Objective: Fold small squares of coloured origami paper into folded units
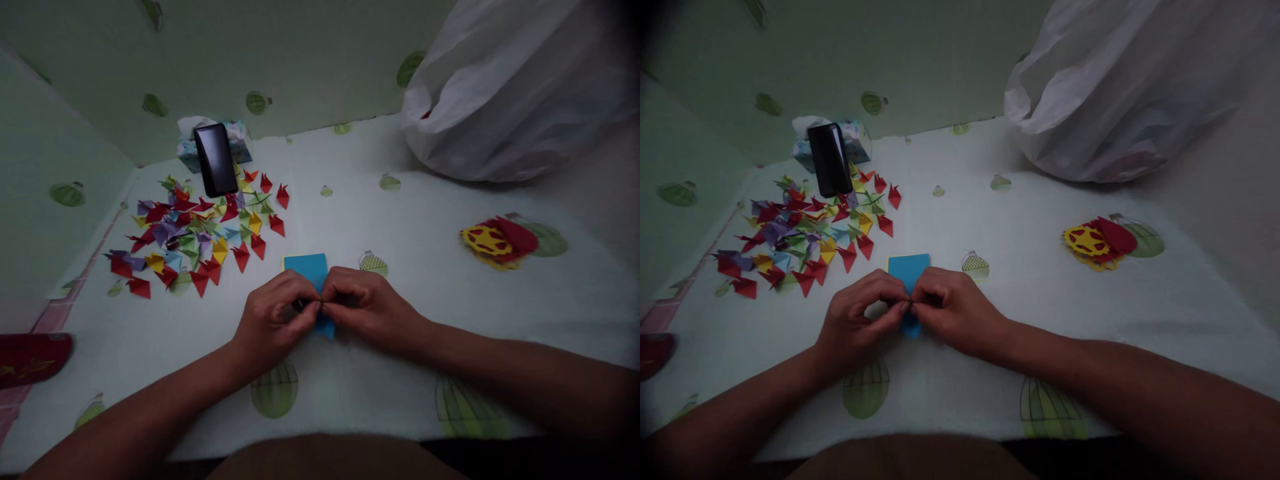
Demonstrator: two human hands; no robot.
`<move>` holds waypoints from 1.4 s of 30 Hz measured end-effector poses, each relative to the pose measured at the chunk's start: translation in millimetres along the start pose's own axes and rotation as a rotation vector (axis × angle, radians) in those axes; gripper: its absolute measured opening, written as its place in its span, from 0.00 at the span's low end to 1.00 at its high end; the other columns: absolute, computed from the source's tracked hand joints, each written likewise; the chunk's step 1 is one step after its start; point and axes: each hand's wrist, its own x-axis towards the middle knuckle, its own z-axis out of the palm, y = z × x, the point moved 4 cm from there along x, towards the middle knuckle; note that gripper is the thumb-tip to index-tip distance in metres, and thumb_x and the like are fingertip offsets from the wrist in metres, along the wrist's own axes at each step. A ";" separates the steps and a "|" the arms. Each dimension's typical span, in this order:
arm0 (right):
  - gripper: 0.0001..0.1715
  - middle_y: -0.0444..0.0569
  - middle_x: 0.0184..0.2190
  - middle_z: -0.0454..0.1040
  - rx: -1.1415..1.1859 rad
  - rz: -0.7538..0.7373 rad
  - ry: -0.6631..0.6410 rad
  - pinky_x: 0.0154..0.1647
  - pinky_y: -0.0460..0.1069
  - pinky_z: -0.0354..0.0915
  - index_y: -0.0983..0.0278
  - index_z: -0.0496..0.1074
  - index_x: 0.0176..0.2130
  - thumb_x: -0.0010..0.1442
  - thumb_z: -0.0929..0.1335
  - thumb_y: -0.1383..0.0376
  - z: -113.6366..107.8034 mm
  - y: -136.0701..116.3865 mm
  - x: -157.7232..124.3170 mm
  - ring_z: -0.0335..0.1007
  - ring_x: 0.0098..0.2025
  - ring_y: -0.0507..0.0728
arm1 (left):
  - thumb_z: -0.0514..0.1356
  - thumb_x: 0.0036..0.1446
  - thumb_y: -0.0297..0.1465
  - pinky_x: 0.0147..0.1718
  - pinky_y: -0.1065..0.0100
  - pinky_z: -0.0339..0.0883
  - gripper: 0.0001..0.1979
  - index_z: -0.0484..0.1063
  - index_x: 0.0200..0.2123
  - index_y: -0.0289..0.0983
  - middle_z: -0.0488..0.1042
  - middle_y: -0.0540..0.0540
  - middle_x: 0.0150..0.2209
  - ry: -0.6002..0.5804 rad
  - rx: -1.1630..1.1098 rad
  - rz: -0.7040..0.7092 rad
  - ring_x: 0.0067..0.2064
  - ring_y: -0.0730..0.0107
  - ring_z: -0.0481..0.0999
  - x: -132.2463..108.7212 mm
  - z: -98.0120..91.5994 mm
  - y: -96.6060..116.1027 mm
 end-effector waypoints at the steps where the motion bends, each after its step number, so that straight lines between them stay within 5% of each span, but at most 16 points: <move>1: 0.10 0.43 0.25 0.67 0.003 0.014 -0.008 0.30 0.46 0.58 0.66 0.67 0.24 0.56 0.68 0.73 0.1 0.3 0.2 0.62 0.28 0.50 | 0.60 0.57 0.21 0.30 0.70 0.67 0.05 0.73 0.30 0.34 0.74 0.47 0.28 -0.012 -0.013 -0.029 0.31 0.73 0.72 -0.2 0.2 -0.9; 15: 0.10 0.43 0.24 0.67 0.027 0.123 -0.021 0.28 0.46 0.57 0.65 0.68 0.24 0.57 0.67 0.69 -2.1 3.3 0.8 0.61 0.27 0.51 | 0.65 0.52 0.33 0.28 0.71 0.66 0.07 0.75 0.32 0.34 0.75 0.49 0.27 -0.084 -0.463 -0.649 0.28 0.73 0.72 -5.1 6.8 -23.9; 34: 0.11 0.42 0.23 0.65 0.102 0.164 -0.019 0.26 0.46 0.56 0.64 0.67 0.26 0.59 0.67 0.65 -2.3 4.5 0.4 0.58 0.26 0.50 | 0.65 0.52 0.33 0.22 0.74 0.61 0.07 0.74 0.29 0.34 0.72 0.51 0.23 -0.118 -0.512 -0.730 0.23 0.77 0.66 -4.8 6.9 -21.4; 39: 0.08 0.44 0.31 0.68 0.206 0.003 -0.025 0.34 0.48 0.62 0.63 0.70 0.36 0.60 0.71 0.61 -4.0 -0.1 0.7 0.64 0.32 0.52 | 0.66 0.50 0.33 0.22 0.75 0.62 0.08 0.73 0.28 0.34 0.70 0.52 0.23 0.000 -0.546 -0.777 0.23 0.78 0.67 -3.9 2.6 -24.9; 42: 0.03 0.46 0.34 0.70 0.103 -0.086 -0.010 0.39 0.50 0.63 0.62 0.72 0.34 0.59 0.71 0.65 -4.7 -0.8 0.6 0.66 0.36 0.54 | 0.66 0.50 0.33 0.22 0.75 0.63 0.07 0.73 0.27 0.35 0.70 0.52 0.22 0.022 -0.558 -0.757 0.23 0.78 0.67 -3.0 2.0 -24.8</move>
